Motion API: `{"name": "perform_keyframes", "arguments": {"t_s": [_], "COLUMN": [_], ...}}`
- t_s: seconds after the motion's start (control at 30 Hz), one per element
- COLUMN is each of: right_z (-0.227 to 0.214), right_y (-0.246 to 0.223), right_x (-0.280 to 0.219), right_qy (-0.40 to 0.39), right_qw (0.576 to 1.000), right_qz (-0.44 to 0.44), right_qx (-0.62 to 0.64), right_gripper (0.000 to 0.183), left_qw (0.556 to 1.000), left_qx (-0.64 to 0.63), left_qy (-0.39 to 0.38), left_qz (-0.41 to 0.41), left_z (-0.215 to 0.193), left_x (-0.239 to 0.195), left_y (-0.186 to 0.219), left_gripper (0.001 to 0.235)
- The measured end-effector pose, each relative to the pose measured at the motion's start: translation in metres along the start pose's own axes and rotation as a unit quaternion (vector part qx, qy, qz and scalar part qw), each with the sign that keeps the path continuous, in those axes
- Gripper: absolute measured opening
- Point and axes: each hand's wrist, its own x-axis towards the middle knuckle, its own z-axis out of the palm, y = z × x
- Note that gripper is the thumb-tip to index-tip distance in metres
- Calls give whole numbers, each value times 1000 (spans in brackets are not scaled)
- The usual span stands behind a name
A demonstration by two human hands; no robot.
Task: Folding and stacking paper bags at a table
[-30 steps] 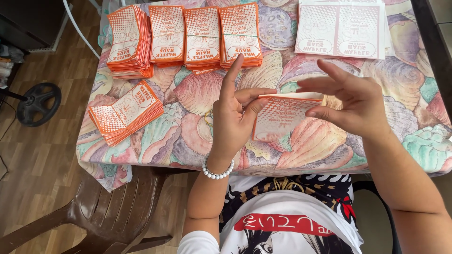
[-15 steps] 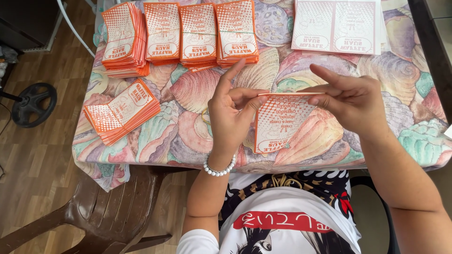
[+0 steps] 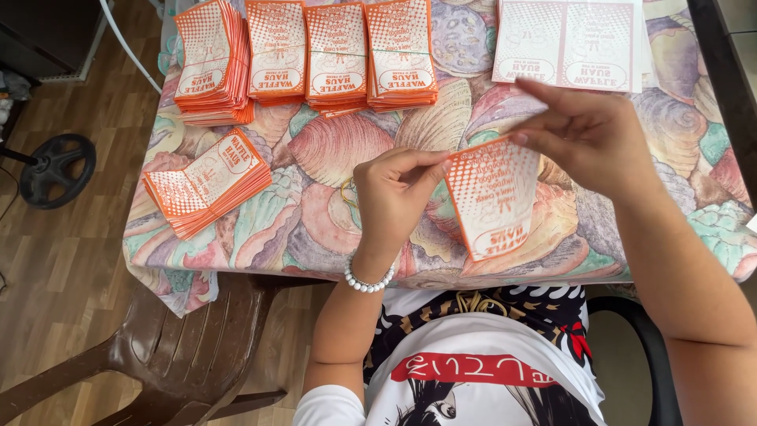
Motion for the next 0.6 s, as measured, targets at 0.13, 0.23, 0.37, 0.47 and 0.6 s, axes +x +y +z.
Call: {"name": "perform_keyframes", "arguments": {"t_s": [0.13, 0.23, 0.37, 0.47, 0.6], "right_z": [30, 73, 101, 98, 74], "right_y": [-7, -8, 18, 21, 16], "right_x": [-9, -22, -26, -25, -19], "right_qy": [95, 88, 83, 95, 17], "right_qw": [939, 913, 848, 835, 830], "right_qz": [-160, -224, -290, -315, -356], "right_qx": [-289, -328, -437, -441, -430], "right_gripper": [52, 42, 40, 7, 6], "left_qw": [991, 976, 964, 946, 975], "left_qx": [-62, -110, -143, -200, -105], "left_qy": [71, 121, 151, 164, 86], "left_qz": [-96, -141, -167, -197, -175], "left_z": [13, 16, 22, 21, 10], "left_x": [-7, -10, -18, -26, -37], "left_y": [-18, -35, -50, -54, -59], "left_gripper": [3, 10, 10, 12, 27]}}
